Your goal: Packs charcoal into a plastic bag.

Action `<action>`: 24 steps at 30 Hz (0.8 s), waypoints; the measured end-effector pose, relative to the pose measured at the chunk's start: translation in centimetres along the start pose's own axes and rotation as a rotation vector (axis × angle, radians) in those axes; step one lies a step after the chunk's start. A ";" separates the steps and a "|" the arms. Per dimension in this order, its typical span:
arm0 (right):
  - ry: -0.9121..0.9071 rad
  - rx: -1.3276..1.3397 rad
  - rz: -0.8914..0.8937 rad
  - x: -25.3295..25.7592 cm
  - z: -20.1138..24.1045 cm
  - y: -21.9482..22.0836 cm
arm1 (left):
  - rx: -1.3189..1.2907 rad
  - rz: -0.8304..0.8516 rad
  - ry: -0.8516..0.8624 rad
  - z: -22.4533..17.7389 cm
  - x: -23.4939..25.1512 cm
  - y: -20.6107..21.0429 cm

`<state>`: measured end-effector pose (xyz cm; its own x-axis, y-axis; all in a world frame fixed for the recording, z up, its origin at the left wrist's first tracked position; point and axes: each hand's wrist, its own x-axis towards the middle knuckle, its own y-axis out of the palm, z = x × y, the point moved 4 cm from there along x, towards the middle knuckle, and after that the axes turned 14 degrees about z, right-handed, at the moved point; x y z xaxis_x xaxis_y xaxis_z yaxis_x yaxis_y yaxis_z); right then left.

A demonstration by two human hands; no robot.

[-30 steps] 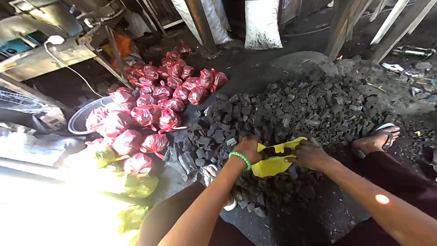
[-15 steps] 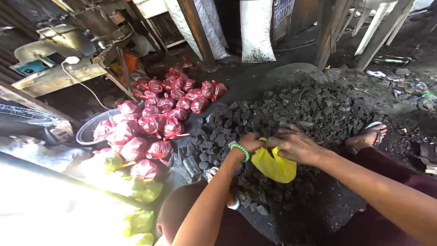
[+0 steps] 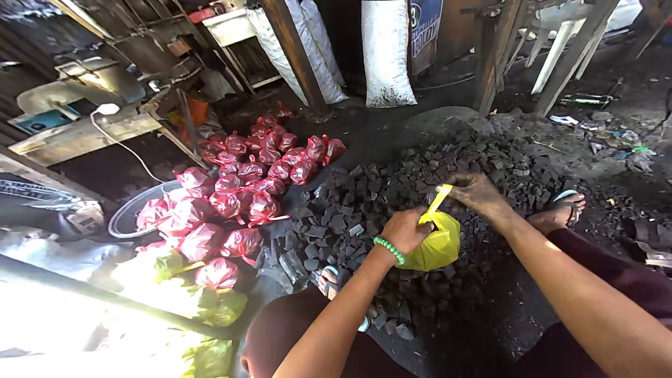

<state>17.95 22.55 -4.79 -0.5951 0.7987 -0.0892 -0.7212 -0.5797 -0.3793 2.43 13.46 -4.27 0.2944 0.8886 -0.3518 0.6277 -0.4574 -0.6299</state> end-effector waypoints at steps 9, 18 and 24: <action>0.282 0.742 0.124 -2.5 -5.1 6.0 | 0.488 -0.199 0.188 -1.3 -1.1 1.3; -0.078 0.681 0.183 -3.3 -6.1 5.2 | -0.124 0.041 -0.054 -2.5 -2.4 3.2; -0.254 0.362 -0.191 -7.1 -4.4 6.2 | -1.337 -0.078 -0.115 -2.5 -1.0 6.4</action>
<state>19.27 14.05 -10.54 -0.4755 0.8578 0.1953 -0.8762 -0.4816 -0.0177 7.95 9.73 -6.26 0.2051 0.8725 -0.4434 0.8765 0.0378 0.4798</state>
